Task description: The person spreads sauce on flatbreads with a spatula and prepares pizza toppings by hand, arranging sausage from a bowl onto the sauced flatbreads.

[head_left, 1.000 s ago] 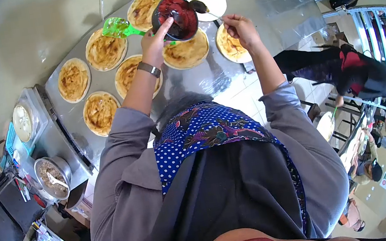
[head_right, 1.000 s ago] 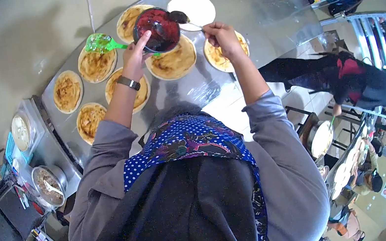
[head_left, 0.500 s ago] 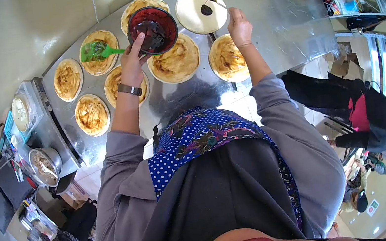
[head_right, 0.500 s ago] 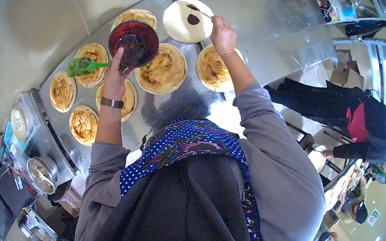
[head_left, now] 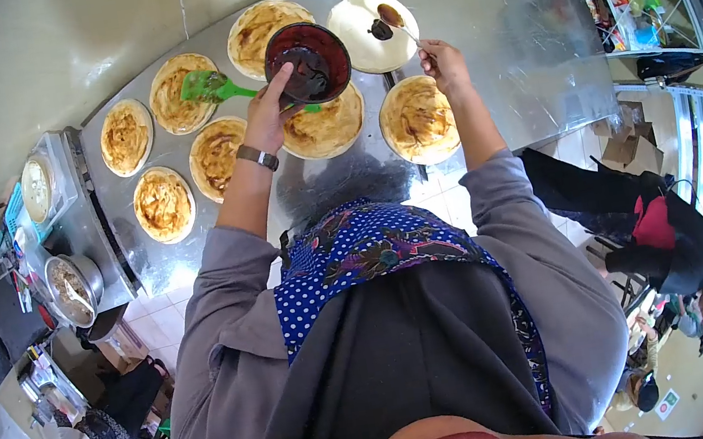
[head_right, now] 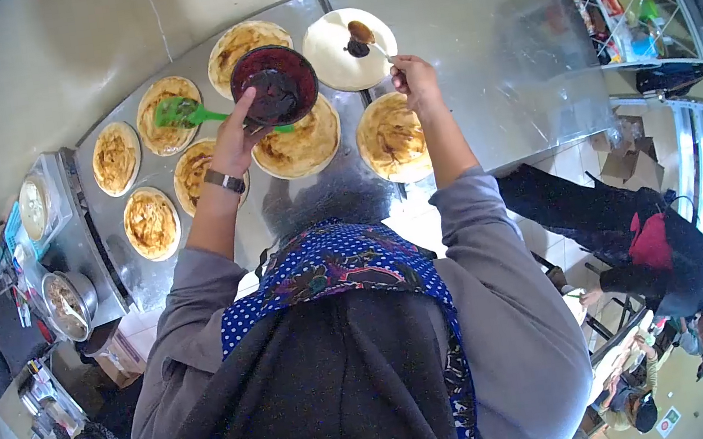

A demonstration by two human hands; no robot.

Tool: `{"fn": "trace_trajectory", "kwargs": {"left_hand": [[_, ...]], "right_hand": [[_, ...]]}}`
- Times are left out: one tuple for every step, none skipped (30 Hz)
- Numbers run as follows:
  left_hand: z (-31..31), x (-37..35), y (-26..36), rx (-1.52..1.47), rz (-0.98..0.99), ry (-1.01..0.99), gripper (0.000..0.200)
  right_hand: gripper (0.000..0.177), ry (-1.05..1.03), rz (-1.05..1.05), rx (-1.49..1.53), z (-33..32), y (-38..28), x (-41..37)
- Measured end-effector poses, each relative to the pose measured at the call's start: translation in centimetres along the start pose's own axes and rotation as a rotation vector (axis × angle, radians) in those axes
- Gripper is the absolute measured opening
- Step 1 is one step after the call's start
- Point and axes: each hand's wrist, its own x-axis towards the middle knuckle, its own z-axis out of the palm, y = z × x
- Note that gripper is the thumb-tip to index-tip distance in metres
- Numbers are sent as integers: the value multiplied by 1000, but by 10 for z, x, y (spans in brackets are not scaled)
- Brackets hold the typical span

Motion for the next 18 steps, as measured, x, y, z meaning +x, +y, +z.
{"fn": "trace_trajectory", "kwargs": {"left_hand": [[5,3,-1,8,-6,-2,50],[10,6,-1,17,-13,-5,50],[16,7,-1,15,10,-16,51],[20,7,1,15,13,-22,51],[25,8,3,15,6,-35,51],[28,9,5,16,-1,-49,51],[30,10,6,15,5,-56,51],[32,10,8,10,0,-60,51],[34,11,10,6,-5,-64,51],[34,10,11,8,-3,-70,51],[34,10,13,-3,7,-65,52],[34,10,14,-14,17,-59,53],[33,6,17,-14,17,-62,53],[32,1,20,-28,19,-77,53],[30,-4,23,-42,24,-89,53],[28,-6,23,-43,30,-84,53],[24,-8,24,-45,24,-79,52],[20,-10,25,-45,15,-75,52]], "right_hand": [[15,-15,11,43,0,-5,-7],[15,-14,8,40,1,-10,-14],[14,1,-26,5,3,-14,-21],[13,16,-63,-29,5,-19,-28],[13,19,-71,-29,8,-23,-36],[11,38,-171,-48,11,-26,-43],[9,58,-273,-67,14,-28,-48],[9,60,-282,-67,17,-30,-49],[8,101,-417,-170,19,-32,-50],[7,145,-547,-273,19,-32,-51],[7,150,-554,-272,18,-29,-47],[7,281,-826,-648,15,-21,-35],[8,413,-1083,-1031,12,-9,-22],[8,414,-1082,-1032,7,6,-9],[8,412,-934,-1150,4,20,6],[8,404,-784,-1259,5,24,13],[12,453,-814,-1229,5,28,18],[12,449,-813,-1223,2,27,23]]}}
